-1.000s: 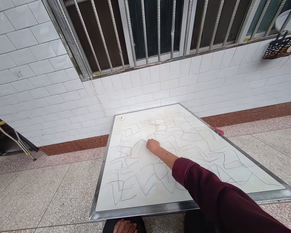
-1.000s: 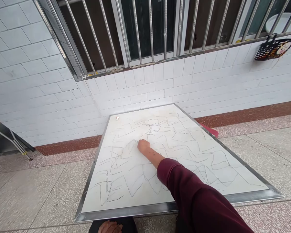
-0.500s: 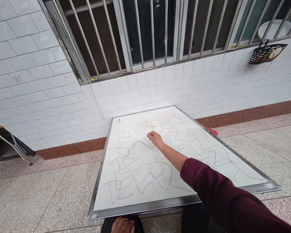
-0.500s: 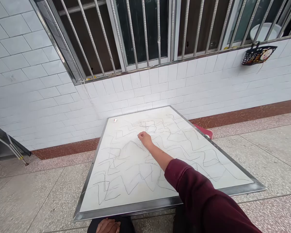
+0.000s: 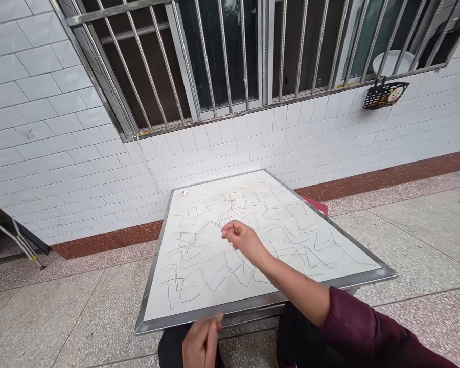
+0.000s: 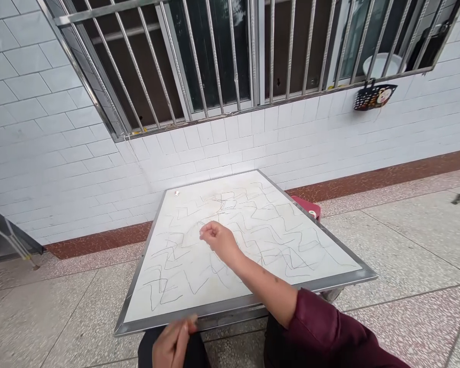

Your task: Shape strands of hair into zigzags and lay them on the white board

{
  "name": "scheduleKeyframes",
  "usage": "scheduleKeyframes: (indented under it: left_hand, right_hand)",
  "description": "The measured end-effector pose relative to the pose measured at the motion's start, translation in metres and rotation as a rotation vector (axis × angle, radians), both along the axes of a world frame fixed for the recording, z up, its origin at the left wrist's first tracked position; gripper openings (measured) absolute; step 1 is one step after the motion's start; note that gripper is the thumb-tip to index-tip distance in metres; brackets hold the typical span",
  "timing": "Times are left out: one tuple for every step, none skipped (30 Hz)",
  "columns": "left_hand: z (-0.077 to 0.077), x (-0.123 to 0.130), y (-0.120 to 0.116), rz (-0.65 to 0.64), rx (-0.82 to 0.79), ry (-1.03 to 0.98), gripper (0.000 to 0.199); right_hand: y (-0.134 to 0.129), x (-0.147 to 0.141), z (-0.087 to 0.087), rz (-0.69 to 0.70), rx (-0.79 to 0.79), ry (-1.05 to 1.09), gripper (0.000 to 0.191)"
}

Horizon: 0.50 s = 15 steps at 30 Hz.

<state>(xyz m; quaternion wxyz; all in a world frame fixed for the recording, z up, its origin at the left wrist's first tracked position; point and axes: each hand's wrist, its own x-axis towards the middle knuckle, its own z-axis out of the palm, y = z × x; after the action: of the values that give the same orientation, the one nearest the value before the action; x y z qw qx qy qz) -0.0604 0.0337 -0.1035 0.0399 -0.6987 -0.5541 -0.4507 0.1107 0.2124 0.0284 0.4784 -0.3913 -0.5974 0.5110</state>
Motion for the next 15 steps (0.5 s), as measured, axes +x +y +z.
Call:
scheduleKeyframes:
  left_hand:
    - [0.022,0.004,0.007,0.002,-0.105,-0.151,0.029]
    - [0.044,0.008,0.015,-0.006,-0.172,-0.290,0.029]
    - [0.064,0.011,0.023,-0.003,-0.201,-0.419,0.031]
    - [0.082,0.014,0.030,-0.008,-0.213,-0.531,0.033]
    - [0.096,0.018,0.036,-0.025,-0.219,-0.635,0.036]
    - [0.106,0.022,0.040,-0.031,-0.222,-0.736,0.038]
    - [0.114,0.027,0.042,-0.028,-0.235,-0.822,0.039]
    - [0.119,0.033,0.041,-0.021,-0.243,-0.900,0.039]
    - [0.121,0.040,0.040,-0.019,-0.249,-0.972,0.038]
    - [0.122,0.046,0.037,-0.022,-0.250,-1.038,0.038]
    - [0.123,0.051,0.034,-0.023,-0.241,-1.095,0.038]
    - [0.122,0.055,0.031,-0.021,-0.225,-1.145,0.038]
    - [0.121,0.058,0.029,-0.013,-0.205,-1.184,0.037]
    - [0.120,0.060,0.027,-0.004,-0.182,-1.214,0.036]
    - [0.120,0.061,0.025,-0.001,-0.163,-1.238,0.034]
  right_hand:
    - [-0.014,0.001,0.000,0.006,0.001,-0.021,0.010]
    - [-0.026,0.002,0.000,0.009,0.013,-0.047,0.009]
    - [-0.038,0.002,0.000,0.013,0.034,-0.077,0.008]
    - [-0.048,0.002,-0.001,0.014,0.066,-0.109,0.006]
    - [-0.057,0.002,-0.001,0.014,0.107,-0.142,0.005]
    - [-0.066,0.002,-0.002,0.014,0.157,-0.178,0.004]
    - [-0.073,0.002,-0.002,0.009,0.216,-0.218,0.004]
    - [-0.080,0.002,-0.002,-0.003,0.280,-0.261,0.006]
    - [-0.086,0.002,-0.003,-0.015,0.345,-0.307,0.008]
    - [-0.091,0.002,-0.003,-0.028,0.405,-0.352,0.009]
    - [-0.096,0.001,-0.003,-0.039,0.455,-0.391,0.009]
    - [-0.101,0.001,-0.003,-0.048,0.491,-0.419,0.009]
    - [-0.105,0.001,-0.003,-0.051,0.513,-0.437,0.009]
    - [-0.109,0.001,-0.003,-0.044,0.522,-0.444,0.009]
    - [-0.113,0.001,-0.003,-0.029,0.519,-0.442,0.009]
